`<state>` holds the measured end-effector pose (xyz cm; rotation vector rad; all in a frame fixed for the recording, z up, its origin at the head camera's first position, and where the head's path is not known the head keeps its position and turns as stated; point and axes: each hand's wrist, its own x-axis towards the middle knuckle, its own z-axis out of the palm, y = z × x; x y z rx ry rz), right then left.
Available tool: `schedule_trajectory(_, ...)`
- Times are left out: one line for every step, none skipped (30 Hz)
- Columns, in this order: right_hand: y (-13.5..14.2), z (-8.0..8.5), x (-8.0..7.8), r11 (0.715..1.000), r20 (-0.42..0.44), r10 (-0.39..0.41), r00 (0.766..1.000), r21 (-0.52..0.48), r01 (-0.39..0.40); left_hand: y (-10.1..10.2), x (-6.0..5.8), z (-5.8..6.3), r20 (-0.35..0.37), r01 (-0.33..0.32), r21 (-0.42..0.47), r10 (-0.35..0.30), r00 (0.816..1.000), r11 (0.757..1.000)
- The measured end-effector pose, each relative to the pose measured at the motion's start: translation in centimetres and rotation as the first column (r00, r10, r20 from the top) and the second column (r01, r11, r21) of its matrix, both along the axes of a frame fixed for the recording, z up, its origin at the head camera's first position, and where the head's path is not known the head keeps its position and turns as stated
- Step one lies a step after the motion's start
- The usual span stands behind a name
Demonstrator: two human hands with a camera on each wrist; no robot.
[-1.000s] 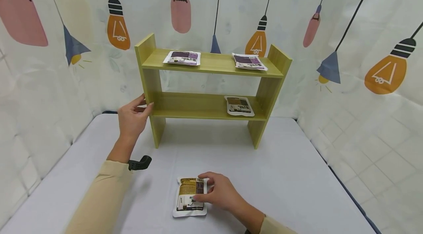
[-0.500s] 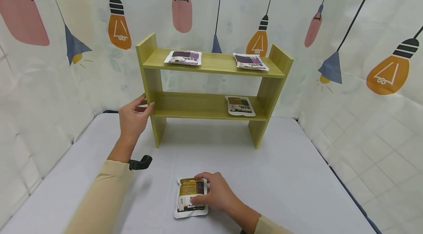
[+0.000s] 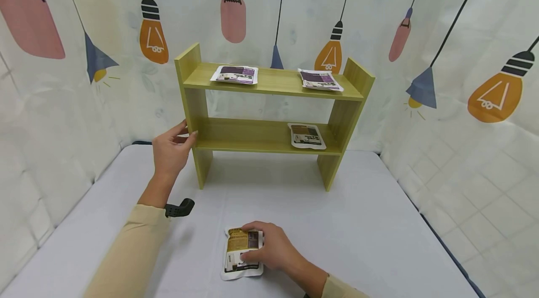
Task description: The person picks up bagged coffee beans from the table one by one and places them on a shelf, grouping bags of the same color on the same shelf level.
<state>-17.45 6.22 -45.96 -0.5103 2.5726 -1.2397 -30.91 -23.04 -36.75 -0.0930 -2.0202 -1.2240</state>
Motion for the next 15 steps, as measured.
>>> schedule_trajectory(-0.03, -0.06, 0.01, 1.000, -0.005, 0.003, 1.000, -0.007, -0.004, 0.01, 0.01, 0.02, 0.001, 0.002, 0.001, -0.002, 1.000, 1.000)
schedule_trajectory(-0.05, -0.11, 0.02, 1.000, -0.008, 0.006, 1.000, -0.010, -0.006, 0.01, 0.03, 0.03, 0.001, 0.003, 0.003, -0.003, 1.000, 1.000)
schedule_trajectory(-0.06, -0.17, 0.00, 1.000, -0.012, 0.007, 1.000, -0.014, -0.007, 0.00, 0.05, 0.03, 0.001, 0.003, 0.003, -0.003, 1.000, 1.000)
schedule_trajectory(-0.07, -0.22, -0.03, 1.000, -0.014, 0.007, 1.000, -0.016, -0.007, 0.01, 0.05, 0.04, -0.001, 0.004, 0.003, -0.004, 1.000, 1.000)
schedule_trajectory(-0.08, -0.27, -0.08, 1.000, -0.019, 0.007, 1.000, -0.017, -0.007, 0.01, 0.06, 0.03, -0.003, 0.004, 0.003, -0.004, 1.000, 1.000)
schedule_trajectory(-0.08, -0.35, -0.15, 1.000, -0.023, 0.007, 1.000, -0.019, -0.007, 0.00, 0.06, 0.02, -0.004, 0.004, 0.004, -0.004, 1.000, 1.000)
schedule_trajectory(-0.08, -0.43, -0.23, 1.000, -0.027, 0.008, 1.000, -0.020, -0.008, -0.01, 0.07, 0.01, -0.006, 0.004, 0.005, -0.004, 1.000, 1.000)
schedule_trajectory(-0.08, -0.51, -0.31, 1.000, -0.031, 0.007, 0.999, -0.021, -0.008, -0.01, 0.06, -0.01, -0.008, 0.005, 0.005, -0.004, 1.000, 1.000)
schedule_trajectory(-0.08, -0.57, -0.37, 1.000, -0.033, 0.006, 0.999, -0.025, -0.007, -0.01, 0.04, -0.02, -0.010, 0.004, 0.003, -0.004, 1.000, 1.000)
schedule_trajectory(-0.07, -0.65, -0.44, 1.000, -0.032, 0.004, 0.999, -0.030, -0.005, -0.01, 0.02, -0.03, -0.011, 0.003, 0.002, -0.003, 1.000, 1.000)
schedule_trajectory(-0.06, -0.69, -0.49, 0.999, -0.029, 0.003, 1.000, -0.035, -0.004, -0.02, 0.02, -0.06, -0.011, 0.002, 0.000, -0.002, 1.000, 1.000)
schedule_trajectory(-0.05, -0.74, -0.53, 0.999, -0.026, 0.000, 1.000, -0.040, -0.002, -0.03, 0.01, -0.06, -0.011, 0.002, -0.001, -0.002, 1.000, 1.000)
schedule_trajectory(-0.04, -0.78, -0.57, 0.999, -0.024, -0.001, 1.000, -0.046, 0.000, -0.03, 0.01, -0.06, -0.010, 0.002, -0.002, -0.002, 1.000, 1.000)
schedule_trajectory(-0.03, -0.81, -0.59, 0.999, -0.021, -0.003, 1.000, -0.050, 0.002, -0.03, 0.00, -0.04, -0.009, 0.002, -0.003, -0.002, 1.000, 1.000)
schedule_trajectory(-0.02, -0.83, -0.62, 0.998, -0.021, -0.004, 1.000, -0.055, 0.003, -0.03, 0.01, -0.02, -0.007, 0.003, -0.002, -0.003, 1.000, 1.000)
